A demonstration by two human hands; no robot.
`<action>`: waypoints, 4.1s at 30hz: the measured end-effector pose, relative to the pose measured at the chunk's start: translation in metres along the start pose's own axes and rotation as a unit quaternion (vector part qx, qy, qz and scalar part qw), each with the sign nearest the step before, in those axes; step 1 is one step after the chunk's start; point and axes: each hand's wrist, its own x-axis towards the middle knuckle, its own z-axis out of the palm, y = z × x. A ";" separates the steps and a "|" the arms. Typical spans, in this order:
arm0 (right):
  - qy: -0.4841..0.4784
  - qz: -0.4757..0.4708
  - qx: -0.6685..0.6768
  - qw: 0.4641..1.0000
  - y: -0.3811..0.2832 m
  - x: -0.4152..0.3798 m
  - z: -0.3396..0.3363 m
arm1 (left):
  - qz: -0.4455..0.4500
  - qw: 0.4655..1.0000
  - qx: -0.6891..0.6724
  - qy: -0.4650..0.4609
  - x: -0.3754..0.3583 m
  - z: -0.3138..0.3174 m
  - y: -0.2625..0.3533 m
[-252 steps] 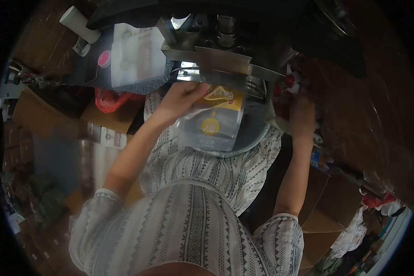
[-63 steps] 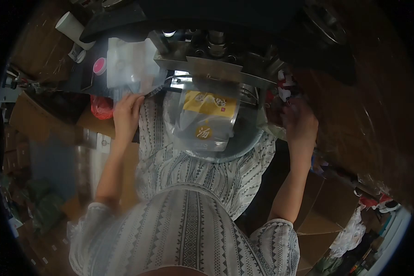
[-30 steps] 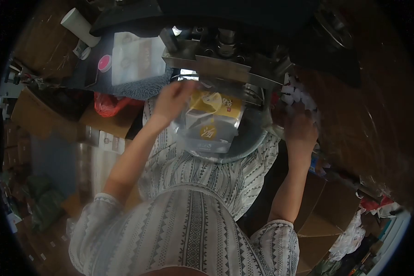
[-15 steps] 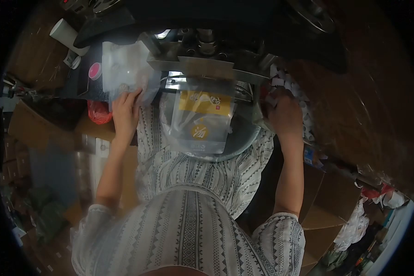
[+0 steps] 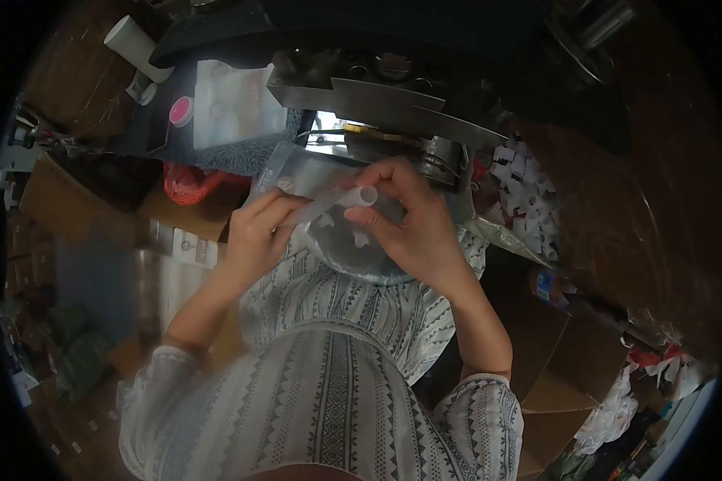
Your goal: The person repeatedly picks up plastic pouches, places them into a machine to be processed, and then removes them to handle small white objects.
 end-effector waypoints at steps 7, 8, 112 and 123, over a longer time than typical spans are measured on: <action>0.067 0.077 0.024 0.995 0.021 -0.004 -0.013 | -0.198 0.923 -0.295 -0.147 0.013 0.046 -0.005; 0.076 0.077 0.003 0.994 0.024 -0.004 -0.016 | -0.197 0.923 -0.295 -0.148 0.015 0.049 -0.004; 0.050 0.235 -0.297 0.924 0.046 -0.031 -0.101 | -0.090 0.978 0.177 0.060 -0.008 -0.004 -0.085; 0.062 -0.067 -0.178 0.980 -0.011 -0.002 -0.025 | -0.051 0.992 0.061 0.097 0.000 0.001 0.001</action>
